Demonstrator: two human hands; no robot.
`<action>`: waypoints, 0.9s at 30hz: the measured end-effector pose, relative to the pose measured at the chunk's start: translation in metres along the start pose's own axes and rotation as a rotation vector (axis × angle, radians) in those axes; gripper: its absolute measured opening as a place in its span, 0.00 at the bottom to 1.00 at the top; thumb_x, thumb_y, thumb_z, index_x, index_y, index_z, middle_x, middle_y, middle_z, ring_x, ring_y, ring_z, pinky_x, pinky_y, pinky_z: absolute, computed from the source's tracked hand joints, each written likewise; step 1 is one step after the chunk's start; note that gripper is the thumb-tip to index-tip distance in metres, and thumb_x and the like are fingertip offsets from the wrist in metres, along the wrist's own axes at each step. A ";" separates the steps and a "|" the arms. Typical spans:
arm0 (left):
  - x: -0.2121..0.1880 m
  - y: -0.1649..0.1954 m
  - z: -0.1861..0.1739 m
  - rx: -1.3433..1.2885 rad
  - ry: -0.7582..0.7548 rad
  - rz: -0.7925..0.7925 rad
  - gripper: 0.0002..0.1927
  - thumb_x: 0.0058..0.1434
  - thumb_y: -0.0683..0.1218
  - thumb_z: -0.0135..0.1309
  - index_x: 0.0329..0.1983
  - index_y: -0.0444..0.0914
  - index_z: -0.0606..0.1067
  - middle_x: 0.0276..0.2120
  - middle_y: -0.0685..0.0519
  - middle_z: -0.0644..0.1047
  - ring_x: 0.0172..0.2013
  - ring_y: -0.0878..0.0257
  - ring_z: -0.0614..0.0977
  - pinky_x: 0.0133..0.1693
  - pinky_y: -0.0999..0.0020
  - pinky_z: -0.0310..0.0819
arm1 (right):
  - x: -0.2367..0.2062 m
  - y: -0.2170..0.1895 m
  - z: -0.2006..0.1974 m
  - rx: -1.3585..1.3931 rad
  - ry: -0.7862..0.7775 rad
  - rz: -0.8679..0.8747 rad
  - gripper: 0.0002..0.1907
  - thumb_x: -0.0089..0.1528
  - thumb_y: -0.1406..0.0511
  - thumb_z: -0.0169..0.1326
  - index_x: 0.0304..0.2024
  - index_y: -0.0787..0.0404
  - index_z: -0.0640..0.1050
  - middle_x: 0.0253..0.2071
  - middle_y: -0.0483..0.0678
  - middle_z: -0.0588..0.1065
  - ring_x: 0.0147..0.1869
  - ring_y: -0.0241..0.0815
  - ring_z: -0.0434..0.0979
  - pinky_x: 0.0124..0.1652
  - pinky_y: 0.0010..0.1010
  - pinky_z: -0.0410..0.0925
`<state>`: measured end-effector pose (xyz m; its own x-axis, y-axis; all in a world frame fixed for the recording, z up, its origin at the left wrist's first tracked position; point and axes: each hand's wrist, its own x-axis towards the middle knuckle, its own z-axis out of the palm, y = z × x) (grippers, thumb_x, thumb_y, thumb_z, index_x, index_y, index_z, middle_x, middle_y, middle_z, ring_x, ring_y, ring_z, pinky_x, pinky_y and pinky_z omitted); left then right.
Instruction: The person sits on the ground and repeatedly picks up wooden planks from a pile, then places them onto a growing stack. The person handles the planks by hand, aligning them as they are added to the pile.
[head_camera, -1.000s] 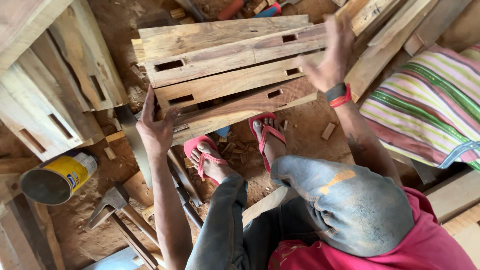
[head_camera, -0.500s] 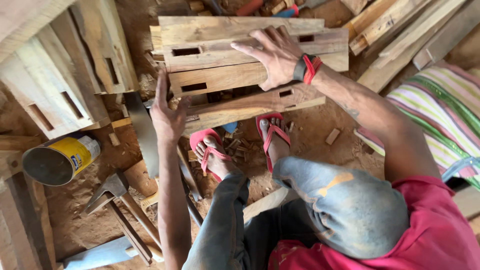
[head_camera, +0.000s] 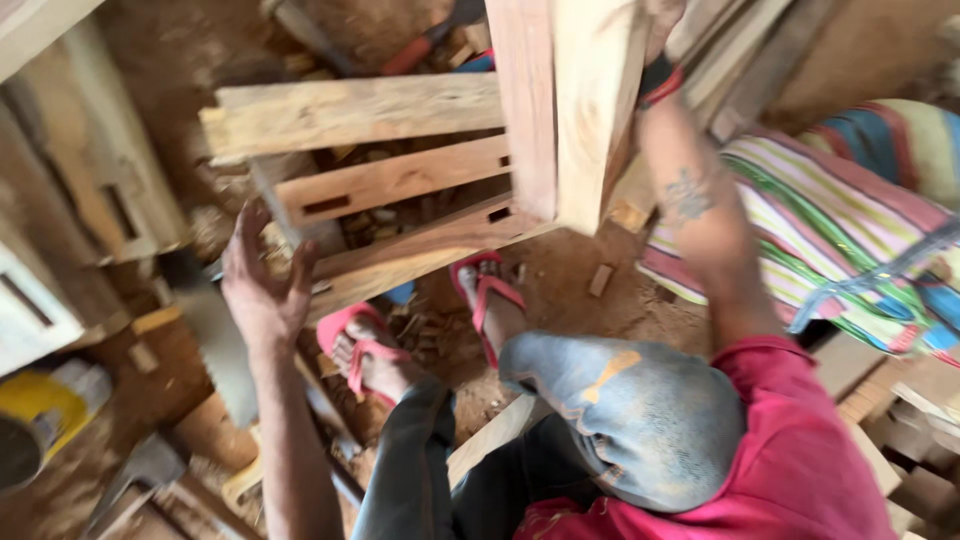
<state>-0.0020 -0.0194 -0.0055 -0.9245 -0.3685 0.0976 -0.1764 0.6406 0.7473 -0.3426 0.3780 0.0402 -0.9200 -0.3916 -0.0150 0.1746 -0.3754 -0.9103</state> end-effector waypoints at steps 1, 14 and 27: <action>0.002 0.000 0.001 0.052 -0.007 0.048 0.37 0.68 0.54 0.64 0.74 0.35 0.64 0.60 0.42 0.78 0.58 0.45 0.80 0.59 0.53 0.75 | -0.006 0.002 -0.002 0.093 0.007 0.015 0.63 0.40 0.50 0.70 0.76 0.52 0.59 0.61 0.57 0.68 0.61 0.55 0.71 0.58 0.50 0.69; 0.004 0.013 0.006 0.388 -0.104 0.068 0.33 0.64 0.55 0.67 0.68 0.37 0.73 0.50 0.45 0.81 0.49 0.49 0.82 0.50 0.53 0.79 | -0.058 0.055 0.008 0.132 -0.024 0.152 0.57 0.45 0.54 0.66 0.76 0.59 0.60 0.66 0.57 0.68 0.65 0.52 0.73 0.59 0.44 0.71; -0.002 -0.007 0.014 0.490 -0.097 0.104 0.32 0.67 0.58 0.64 0.69 0.39 0.74 0.52 0.42 0.82 0.49 0.49 0.84 0.49 0.55 0.82 | -0.101 0.024 -0.063 -0.495 0.121 -0.018 0.52 0.51 0.59 0.61 0.75 0.66 0.60 0.70 0.58 0.68 0.68 0.50 0.74 0.61 0.39 0.73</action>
<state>-0.0034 -0.0141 -0.0204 -0.9685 -0.2369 0.0763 -0.1984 0.9199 0.3383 -0.2675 0.4617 -0.0068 -0.9605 -0.2777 -0.0182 -0.0023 0.0731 -0.9973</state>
